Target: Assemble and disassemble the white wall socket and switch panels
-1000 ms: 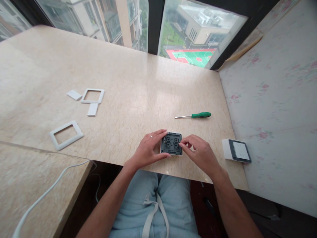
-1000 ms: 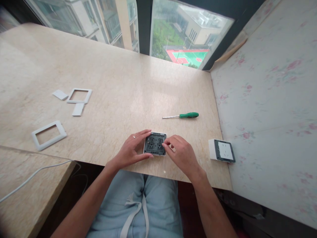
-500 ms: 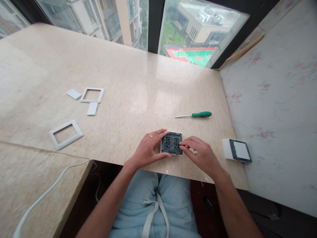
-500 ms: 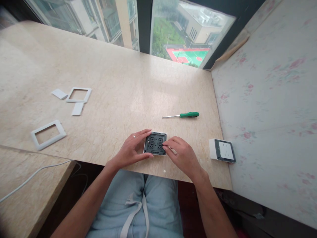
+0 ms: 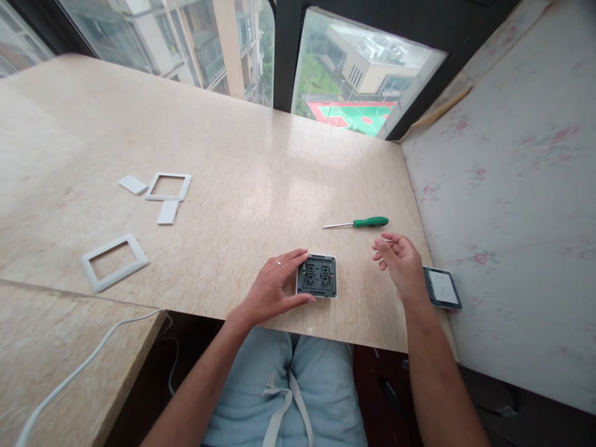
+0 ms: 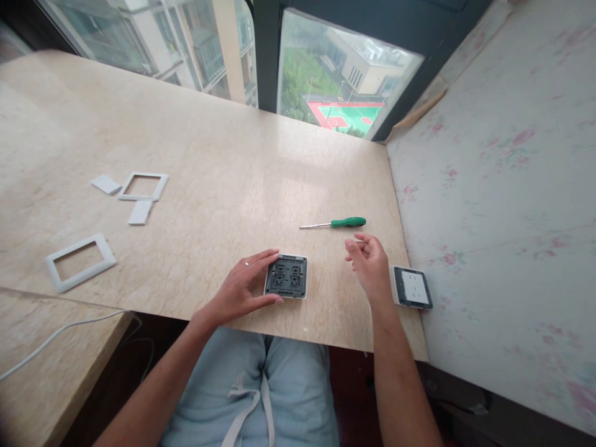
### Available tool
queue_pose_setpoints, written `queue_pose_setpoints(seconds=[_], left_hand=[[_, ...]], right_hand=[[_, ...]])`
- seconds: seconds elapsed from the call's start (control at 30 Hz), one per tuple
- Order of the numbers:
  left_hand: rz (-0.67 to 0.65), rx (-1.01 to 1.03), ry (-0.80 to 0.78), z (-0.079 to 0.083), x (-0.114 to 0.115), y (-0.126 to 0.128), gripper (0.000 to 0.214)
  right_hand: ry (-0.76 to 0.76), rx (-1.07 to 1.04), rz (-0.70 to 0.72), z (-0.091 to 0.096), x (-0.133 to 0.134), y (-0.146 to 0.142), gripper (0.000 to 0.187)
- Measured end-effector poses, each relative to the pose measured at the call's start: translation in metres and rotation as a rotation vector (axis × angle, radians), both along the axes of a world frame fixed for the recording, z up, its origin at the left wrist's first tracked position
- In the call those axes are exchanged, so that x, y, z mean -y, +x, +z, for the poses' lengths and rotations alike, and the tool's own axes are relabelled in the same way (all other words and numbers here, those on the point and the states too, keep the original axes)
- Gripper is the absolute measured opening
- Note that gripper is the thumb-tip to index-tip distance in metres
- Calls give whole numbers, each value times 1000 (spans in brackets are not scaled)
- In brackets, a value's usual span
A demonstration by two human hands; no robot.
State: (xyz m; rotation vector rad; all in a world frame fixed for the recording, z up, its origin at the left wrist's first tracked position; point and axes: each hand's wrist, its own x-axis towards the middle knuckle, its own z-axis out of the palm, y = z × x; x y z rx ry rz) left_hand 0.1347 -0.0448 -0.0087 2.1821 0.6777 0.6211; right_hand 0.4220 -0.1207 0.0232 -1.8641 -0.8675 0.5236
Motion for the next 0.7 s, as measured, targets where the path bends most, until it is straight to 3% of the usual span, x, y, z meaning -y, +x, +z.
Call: queue_pose_setpoints(seconds=[0.07, 0.17, 0.3, 0.4, 0.47, 0.6, 0.7], left_hand=[[-1, 5, 6, -1, 0, 0, 78], [1, -1, 7, -2, 0, 0, 77], [8, -11, 9, -3, 0, -1, 78], [7, -8, 11, -3, 0, -1, 77], [6, -4, 11, -3, 0, -1, 77], [3, -5, 13, -4, -1, -1, 77], [9, 3, 14, -6, -1, -1, 77]], right_hand=[[-70, -69, -114, -6, -11, 20, 64], [-229, 25, -179, -8, -31, 33, 78], [-444, 334, -156, -5, -62, 28, 69], [-513, 507, -159, -7, -83, 25, 60], [-441, 451, -163, -11, -94, 28, 54], [-152, 71, -156, -20, -104, 35, 58], [-62, -34, -138, -25, -102, 32, 59]])
